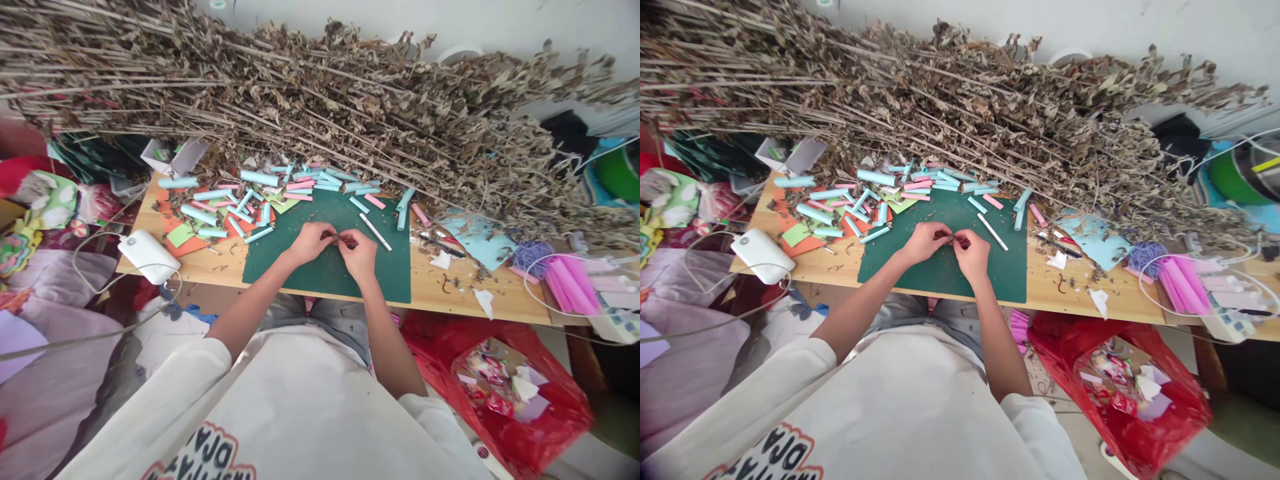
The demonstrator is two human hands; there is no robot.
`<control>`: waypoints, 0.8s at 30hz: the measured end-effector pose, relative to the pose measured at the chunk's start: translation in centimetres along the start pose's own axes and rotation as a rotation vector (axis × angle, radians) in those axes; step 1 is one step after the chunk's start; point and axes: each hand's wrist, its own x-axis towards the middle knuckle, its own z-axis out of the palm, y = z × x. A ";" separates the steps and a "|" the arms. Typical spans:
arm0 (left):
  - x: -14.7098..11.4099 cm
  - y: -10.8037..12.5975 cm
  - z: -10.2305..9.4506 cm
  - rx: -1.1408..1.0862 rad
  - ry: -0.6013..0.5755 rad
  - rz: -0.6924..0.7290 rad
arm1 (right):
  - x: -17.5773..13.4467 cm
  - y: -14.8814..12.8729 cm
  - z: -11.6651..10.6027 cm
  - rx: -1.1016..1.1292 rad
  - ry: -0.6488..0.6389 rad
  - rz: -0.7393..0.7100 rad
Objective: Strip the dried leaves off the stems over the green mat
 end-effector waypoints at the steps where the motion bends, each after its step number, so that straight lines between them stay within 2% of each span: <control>1: -0.1 -0.1 0.0 -0.039 0.018 -0.022 | 0.0 0.0 -0.1 0.041 0.021 0.028; 6: -0.7 -0.5 -0.4 -0.184 0.094 -0.091 | 0.3 0.2 -0.6 0.241 0.065 0.121; 13: -1.1 0.1 0.1 -0.266 0.089 -0.105 | 0.1 -0.1 0.3 0.398 0.030 0.111; 17: -1.2 0.1 0.1 -0.390 0.031 -0.098 | -0.1 -0.4 0.4 0.358 0.028 0.091; 21: -1.1 -0.5 0.1 -0.417 0.053 -0.094 | -0.4 -0.8 0.4 0.278 0.036 0.094; 24: -1.0 -1.1 0.5 -0.503 0.067 -0.145 | -0.7 -1.1 0.4 0.226 0.014 0.007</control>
